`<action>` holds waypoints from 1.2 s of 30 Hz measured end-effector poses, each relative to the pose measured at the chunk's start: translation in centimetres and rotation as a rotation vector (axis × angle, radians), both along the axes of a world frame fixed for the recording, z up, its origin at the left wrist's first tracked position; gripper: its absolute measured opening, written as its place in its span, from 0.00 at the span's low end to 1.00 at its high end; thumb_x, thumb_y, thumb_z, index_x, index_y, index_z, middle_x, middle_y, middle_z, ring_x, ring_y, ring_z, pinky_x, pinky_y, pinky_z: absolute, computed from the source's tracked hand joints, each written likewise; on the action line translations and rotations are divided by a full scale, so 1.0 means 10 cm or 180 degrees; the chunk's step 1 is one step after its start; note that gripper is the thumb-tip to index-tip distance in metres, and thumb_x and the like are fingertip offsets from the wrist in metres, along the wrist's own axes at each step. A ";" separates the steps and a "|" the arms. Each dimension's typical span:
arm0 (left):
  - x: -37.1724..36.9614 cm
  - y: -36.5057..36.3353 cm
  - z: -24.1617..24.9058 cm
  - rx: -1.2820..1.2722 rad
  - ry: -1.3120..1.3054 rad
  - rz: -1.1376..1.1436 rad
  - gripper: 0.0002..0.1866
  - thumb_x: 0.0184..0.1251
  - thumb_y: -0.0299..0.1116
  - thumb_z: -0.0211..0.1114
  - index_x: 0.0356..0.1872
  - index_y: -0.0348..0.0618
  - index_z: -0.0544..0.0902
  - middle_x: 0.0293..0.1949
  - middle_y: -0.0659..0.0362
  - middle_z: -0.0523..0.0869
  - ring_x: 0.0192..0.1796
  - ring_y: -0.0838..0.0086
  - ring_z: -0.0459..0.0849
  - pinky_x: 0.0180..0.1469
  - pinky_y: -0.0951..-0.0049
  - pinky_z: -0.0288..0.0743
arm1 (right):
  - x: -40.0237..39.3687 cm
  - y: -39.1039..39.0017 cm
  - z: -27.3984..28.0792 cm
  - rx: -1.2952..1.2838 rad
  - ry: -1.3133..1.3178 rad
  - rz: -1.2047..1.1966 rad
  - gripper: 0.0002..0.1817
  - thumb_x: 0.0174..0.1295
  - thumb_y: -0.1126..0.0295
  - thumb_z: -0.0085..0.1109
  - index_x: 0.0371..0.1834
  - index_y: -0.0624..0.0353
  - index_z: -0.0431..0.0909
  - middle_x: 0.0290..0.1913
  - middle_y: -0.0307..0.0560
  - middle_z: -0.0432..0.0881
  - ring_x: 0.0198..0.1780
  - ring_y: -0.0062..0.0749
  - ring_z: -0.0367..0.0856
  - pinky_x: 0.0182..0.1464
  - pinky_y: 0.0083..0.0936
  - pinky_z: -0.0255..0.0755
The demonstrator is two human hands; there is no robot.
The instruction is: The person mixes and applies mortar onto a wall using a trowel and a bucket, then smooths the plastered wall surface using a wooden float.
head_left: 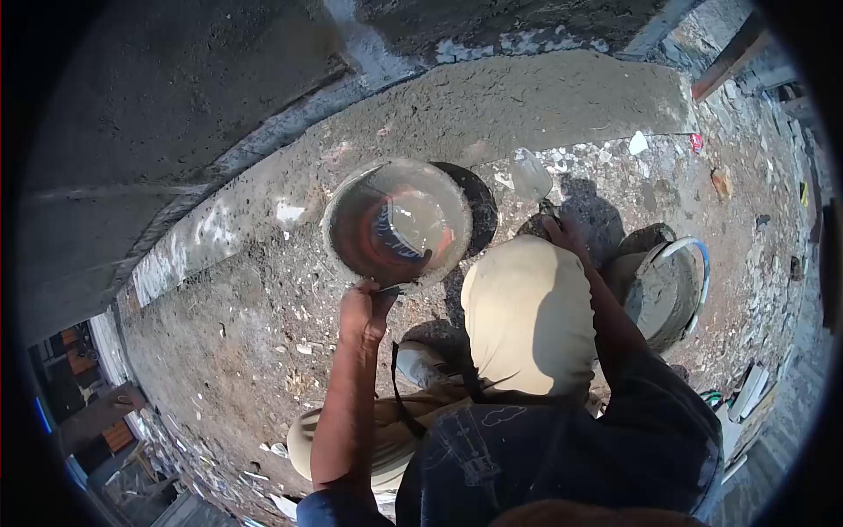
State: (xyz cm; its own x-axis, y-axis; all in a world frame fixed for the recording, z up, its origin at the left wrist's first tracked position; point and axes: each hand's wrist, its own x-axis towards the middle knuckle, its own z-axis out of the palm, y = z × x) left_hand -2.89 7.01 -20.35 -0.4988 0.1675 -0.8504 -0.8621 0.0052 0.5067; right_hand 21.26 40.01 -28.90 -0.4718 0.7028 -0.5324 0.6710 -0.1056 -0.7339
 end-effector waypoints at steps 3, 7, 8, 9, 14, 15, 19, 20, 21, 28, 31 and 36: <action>0.21 0.25 -0.24 -0.0223 -0.0022 0.0015 0.09 0.66 0.28 0.57 0.44 0.37 0.79 0.43 0.51 0.85 0.43 0.61 0.84 0.47 0.61 0.83 | -0.15 0.11 -0.10 0.0411 0.0055 0.0227 0.16 0.68 0.57 0.57 0.46 0.59 0.81 0.36 0.53 0.81 0.41 0.40 0.81 0.46 0.36 0.72; 0.18 0.21 -0.22 -0.0611 0.0326 -0.0157 0.19 0.69 0.41 0.59 0.56 0.43 0.79 0.54 0.51 0.81 0.51 0.63 0.81 0.56 0.57 0.74 | -0.65 0.43 -0.55 0.1213 0.0365 0.0361 0.18 0.70 0.53 0.57 0.43 0.59 0.81 0.27 0.45 0.79 0.31 0.33 0.80 0.35 0.35 0.72; 0.13 0.23 -0.10 -0.0720 0.0507 -0.0126 0.23 0.70 0.45 0.59 0.60 0.45 0.77 0.58 0.51 0.80 0.53 0.63 0.79 0.59 0.55 0.70 | -0.87 0.56 -0.56 0.1234 0.0316 0.0408 0.19 0.70 0.53 0.57 0.44 0.59 0.81 0.25 0.42 0.79 0.28 0.29 0.79 0.32 0.34 0.73; 0.07 0.24 -0.03 -0.0826 0.0692 -0.0098 0.27 0.70 0.49 0.58 0.65 0.47 0.76 0.61 0.51 0.78 0.56 0.64 0.78 0.62 0.53 0.66 | -1.14 0.69 -0.64 0.0967 0.0223 0.0310 0.21 0.70 0.52 0.57 0.50 0.60 0.80 0.25 0.42 0.79 0.27 0.28 0.79 0.32 0.36 0.73; -0.27 0.31 0.09 -0.0905 0.1135 0.0016 0.40 0.63 0.66 0.65 0.61 0.39 0.77 0.55 0.53 0.80 0.54 0.65 0.79 0.56 0.58 0.68 | -2.03 0.76 -0.02 -0.0569 0.0362 -0.0554 0.31 0.68 0.50 0.59 0.68 0.59 0.71 0.28 0.40 0.78 0.26 0.26 0.75 0.32 0.38 0.74; -0.36 0.33 0.02 -0.0966 0.1162 0.0092 0.41 0.63 0.68 0.64 0.60 0.37 0.77 0.52 0.52 0.81 0.51 0.65 0.80 0.54 0.59 0.70 | -2.11 0.81 0.01 -0.0642 0.0358 -0.0568 0.33 0.68 0.51 0.59 0.71 0.60 0.68 0.31 0.42 0.80 0.27 0.27 0.77 0.35 0.38 0.76; -0.49 0.45 -0.16 -0.1336 0.1216 0.0129 0.40 0.65 0.69 0.61 0.52 0.34 0.81 0.38 0.53 0.82 0.40 0.67 0.83 0.40 0.65 0.76 | -1.94 0.85 0.07 -0.0596 0.0528 -0.0463 0.26 0.68 0.49 0.59 0.61 0.56 0.77 0.25 0.38 0.75 0.24 0.23 0.72 0.27 0.33 0.70; -0.53 0.45 -0.30 -0.1239 0.1347 0.0184 0.40 0.68 0.68 0.59 0.52 0.32 0.81 0.39 0.52 0.84 0.40 0.65 0.84 0.41 0.64 0.78 | -1.89 0.86 0.07 -0.0556 0.0586 -0.0361 0.28 0.68 0.50 0.59 0.64 0.59 0.75 0.30 0.43 0.78 0.27 0.29 0.76 0.33 0.36 0.73; -0.57 0.44 -0.44 -0.1138 0.1477 0.0237 0.40 0.70 0.67 0.57 0.52 0.30 0.81 0.40 0.50 0.85 0.41 0.63 0.85 0.42 0.63 0.79 | -1.82 0.87 0.06 -0.0524 0.0627 -0.0251 0.30 0.68 0.51 0.59 0.66 0.61 0.73 0.35 0.48 0.82 0.30 0.34 0.80 0.38 0.38 0.76; -0.36 0.93 -0.20 -0.1264 0.1932 0.0512 0.32 0.76 0.53 0.57 0.55 0.24 0.79 0.50 0.47 0.86 0.47 0.60 0.85 0.50 0.64 0.79 | -1.22 0.72 0.33 0.1501 0.0815 0.0766 0.28 0.65 0.52 0.61 0.59 0.64 0.78 0.44 0.67 0.86 0.49 0.62 0.84 0.55 0.44 0.76; -0.39 1.10 -0.08 -0.1035 0.1959 0.0557 0.30 0.76 0.52 0.58 0.54 0.25 0.80 0.48 0.48 0.86 0.44 0.63 0.85 0.48 0.66 0.79 | -1.01 0.43 0.74 0.1579 0.0873 0.1304 0.25 0.64 0.55 0.63 0.61 0.55 0.78 0.43 0.63 0.86 0.48 0.56 0.85 0.52 0.44 0.78; -0.56 1.18 -0.22 -0.0662 0.1833 0.0607 0.25 0.75 0.48 0.58 0.48 0.29 0.82 0.45 0.50 0.85 0.44 0.65 0.83 0.46 0.65 0.77 | -0.87 0.17 0.82 0.2132 0.0340 0.2541 0.29 0.62 0.58 0.66 0.67 0.43 0.72 0.47 0.56 0.86 0.47 0.56 0.86 0.50 0.46 0.80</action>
State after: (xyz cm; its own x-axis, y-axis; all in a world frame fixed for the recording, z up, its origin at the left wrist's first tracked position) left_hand -8.47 18.77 -22.51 -0.8901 -0.1091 -0.4425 -0.4476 0.0268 0.8938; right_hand 12.59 41.70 -20.67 -0.9501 0.3021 -0.0774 0.2949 0.7895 -0.5382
